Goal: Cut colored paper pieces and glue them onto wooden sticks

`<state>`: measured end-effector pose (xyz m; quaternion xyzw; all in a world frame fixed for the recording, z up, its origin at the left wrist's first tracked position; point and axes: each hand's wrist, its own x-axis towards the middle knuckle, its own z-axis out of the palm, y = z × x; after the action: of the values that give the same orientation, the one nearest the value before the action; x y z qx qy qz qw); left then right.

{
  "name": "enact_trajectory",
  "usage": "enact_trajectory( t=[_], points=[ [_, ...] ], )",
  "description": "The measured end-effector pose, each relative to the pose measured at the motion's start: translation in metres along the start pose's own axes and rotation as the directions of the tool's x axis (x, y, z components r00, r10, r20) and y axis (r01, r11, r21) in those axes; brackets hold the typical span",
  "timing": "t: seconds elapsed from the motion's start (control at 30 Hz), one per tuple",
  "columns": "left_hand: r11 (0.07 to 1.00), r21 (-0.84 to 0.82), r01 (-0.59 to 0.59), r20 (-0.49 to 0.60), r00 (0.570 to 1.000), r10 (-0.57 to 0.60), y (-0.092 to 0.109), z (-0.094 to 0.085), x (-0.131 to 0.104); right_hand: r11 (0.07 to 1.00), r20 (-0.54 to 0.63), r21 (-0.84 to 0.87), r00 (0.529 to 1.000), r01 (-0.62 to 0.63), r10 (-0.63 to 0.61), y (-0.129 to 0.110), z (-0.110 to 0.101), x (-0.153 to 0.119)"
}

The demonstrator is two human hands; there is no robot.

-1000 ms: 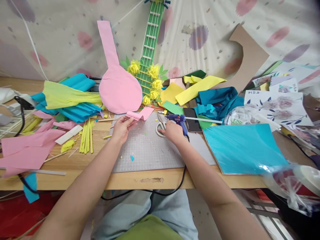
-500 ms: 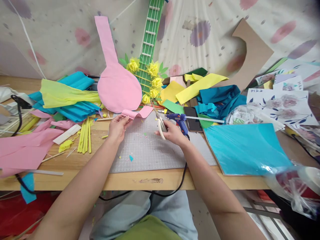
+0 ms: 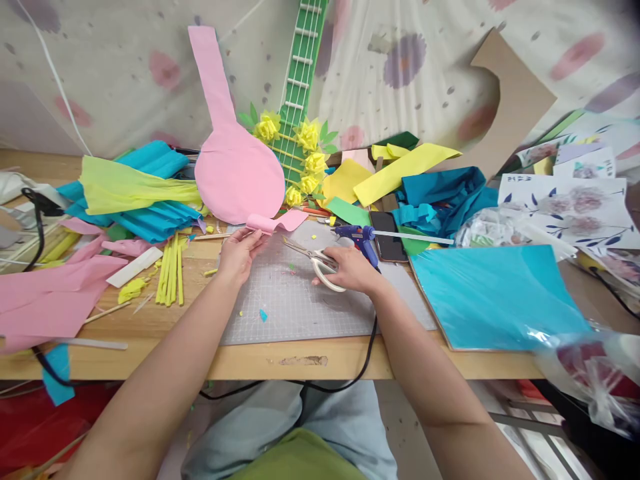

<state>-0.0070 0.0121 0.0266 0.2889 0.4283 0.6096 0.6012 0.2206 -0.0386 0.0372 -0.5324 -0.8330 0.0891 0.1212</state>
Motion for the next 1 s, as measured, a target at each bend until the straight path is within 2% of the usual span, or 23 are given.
enact_trajectory(
  t=[0.37, 0.47, 0.67, 1.0],
  points=[
    [0.995, 0.098, 0.018, 0.182, 0.983, -0.036, -0.012, 0.004, -0.007, 0.995, 0.05, 0.067, 0.996, -0.076, 0.073, -0.003, 0.0, 0.001],
    [0.994, 0.104, 0.04, 0.176, 0.983, -0.058, -0.012, 0.006, -0.009, 0.984, 0.121, 0.15, 0.99, -0.092, 0.074, -0.003, -0.002, 0.001],
    [0.991, 0.122, 0.056, 0.184, 0.98, -0.078, -0.013, 0.007, -0.01, 0.929, 0.302, 0.355, 0.953, -0.101, -0.012, -0.002, -0.009, 0.004],
    [0.987, 0.127, 0.101, 0.17, 0.978, -0.122, -0.013, 0.008, -0.01, 0.844, 0.388, 0.519, 0.917, -0.138, -0.089, -0.004, -0.015, 0.006]
  ],
)
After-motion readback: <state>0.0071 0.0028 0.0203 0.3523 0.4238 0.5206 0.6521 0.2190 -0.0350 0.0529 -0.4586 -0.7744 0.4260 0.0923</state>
